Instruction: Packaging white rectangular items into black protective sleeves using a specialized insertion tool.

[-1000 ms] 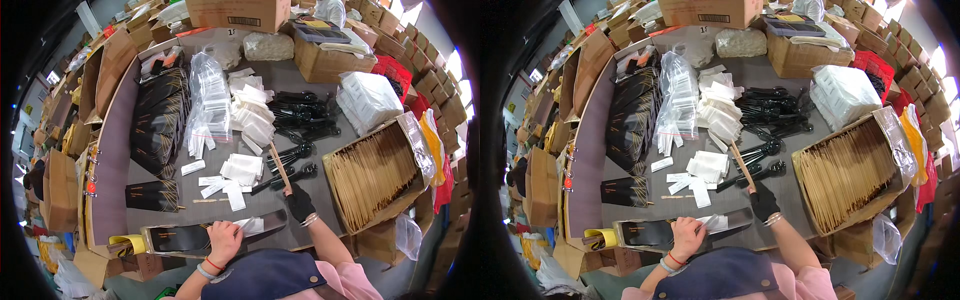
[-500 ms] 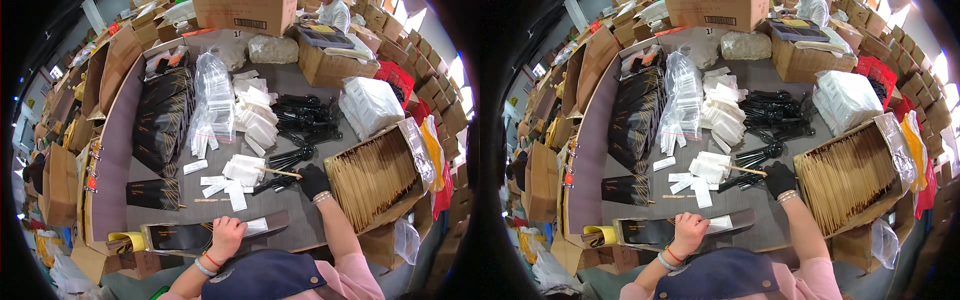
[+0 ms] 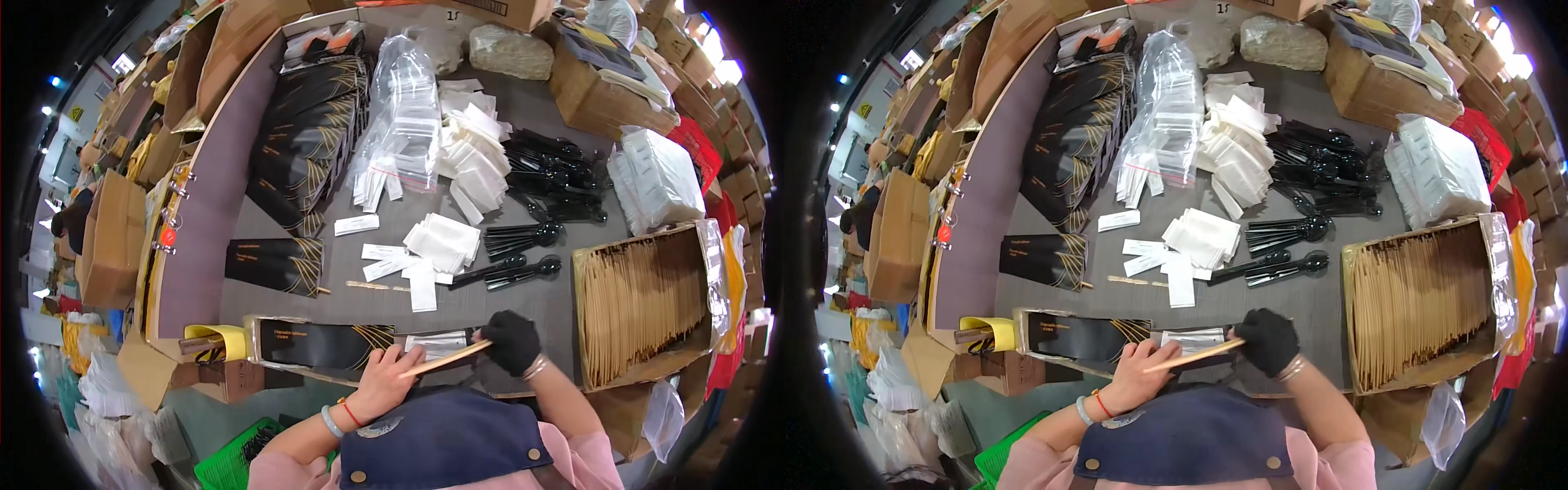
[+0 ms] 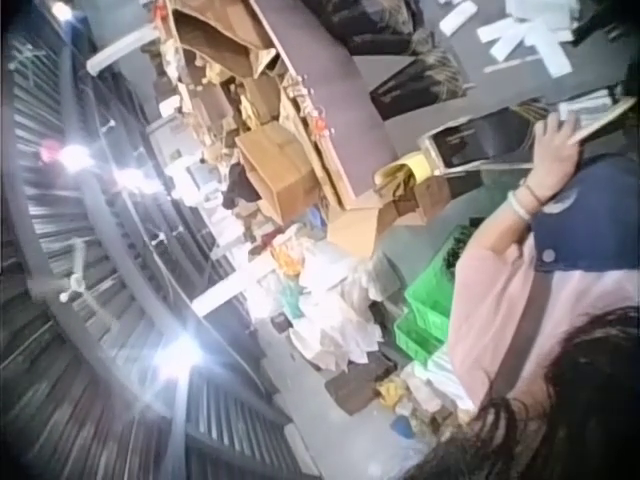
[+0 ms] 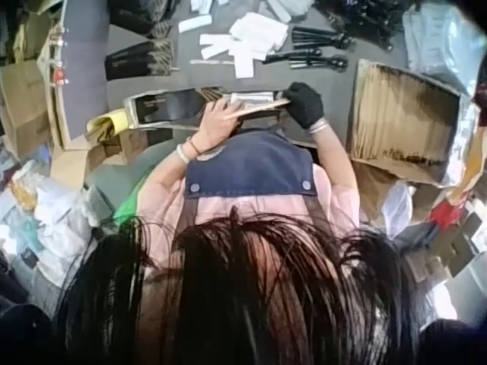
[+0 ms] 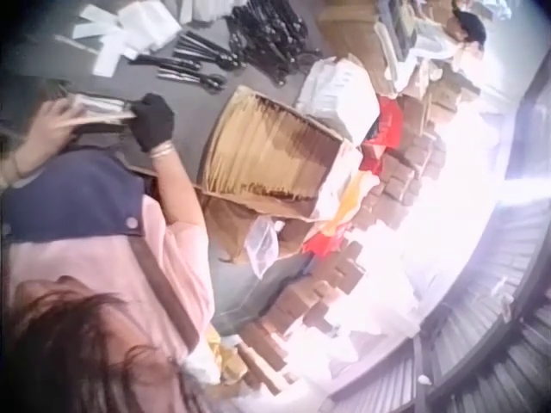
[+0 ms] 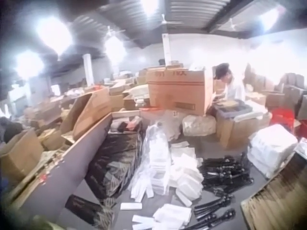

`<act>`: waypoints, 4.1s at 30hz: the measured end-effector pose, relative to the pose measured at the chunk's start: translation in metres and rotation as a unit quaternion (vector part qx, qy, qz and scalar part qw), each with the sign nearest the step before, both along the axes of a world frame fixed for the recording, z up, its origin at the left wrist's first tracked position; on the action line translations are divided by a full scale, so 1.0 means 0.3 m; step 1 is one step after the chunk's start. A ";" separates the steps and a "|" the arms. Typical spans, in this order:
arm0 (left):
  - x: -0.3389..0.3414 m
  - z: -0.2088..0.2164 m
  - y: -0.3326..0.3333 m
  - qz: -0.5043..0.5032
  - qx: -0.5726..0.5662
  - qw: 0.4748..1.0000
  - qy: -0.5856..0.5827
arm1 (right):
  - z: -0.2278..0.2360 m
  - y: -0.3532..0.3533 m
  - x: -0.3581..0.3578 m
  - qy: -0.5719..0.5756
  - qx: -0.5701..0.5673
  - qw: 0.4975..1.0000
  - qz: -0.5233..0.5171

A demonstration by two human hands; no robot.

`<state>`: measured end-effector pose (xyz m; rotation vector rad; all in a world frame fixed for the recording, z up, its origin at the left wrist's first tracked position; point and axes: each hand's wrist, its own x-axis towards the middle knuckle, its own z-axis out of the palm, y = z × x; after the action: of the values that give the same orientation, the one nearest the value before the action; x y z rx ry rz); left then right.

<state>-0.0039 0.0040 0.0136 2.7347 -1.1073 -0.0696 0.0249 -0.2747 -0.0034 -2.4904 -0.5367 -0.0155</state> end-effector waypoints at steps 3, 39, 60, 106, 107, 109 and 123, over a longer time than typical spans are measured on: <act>0.003 0.000 0.009 -0.002 -0.001 1.000 0.009 | -0.086 0.091 -0.032 0.008 -0.002 0.999 0.032; 0.203 0.074 -0.031 -0.051 0.061 0.988 0.135 | 0.033 0.162 0.007 0.001 -0.062 0.998 0.006; 0.093 -0.119 0.113 0.321 -0.185 0.922 0.109 | 0.163 0.097 -0.031 0.082 -0.156 0.984 -0.014; 0.500 -0.133 -0.064 -0.035 -0.069 0.997 0.027 | -0.107 -0.840 -0.326 0.089 -0.159 0.785 -0.592; 0.507 -0.124 -0.065 -0.027 -0.067 0.995 0.072 | -0.115 -0.838 -0.332 0.058 -0.136 0.777 -0.612; 0.520 -0.126 -0.065 -0.014 -0.078 0.990 0.121 | -0.108 -0.835 -0.350 -0.009 -0.172 0.765 -0.620; 0.317 0.071 -0.082 0.216 -0.318 0.877 0.287 | -0.068 -0.250 0.219 -0.003 -0.114 0.967 -0.229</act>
<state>0.0913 -0.0205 0.0349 2.0731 -0.2638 -0.3559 0.0904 -0.3498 -0.0238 -2.7875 0.0502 -0.1490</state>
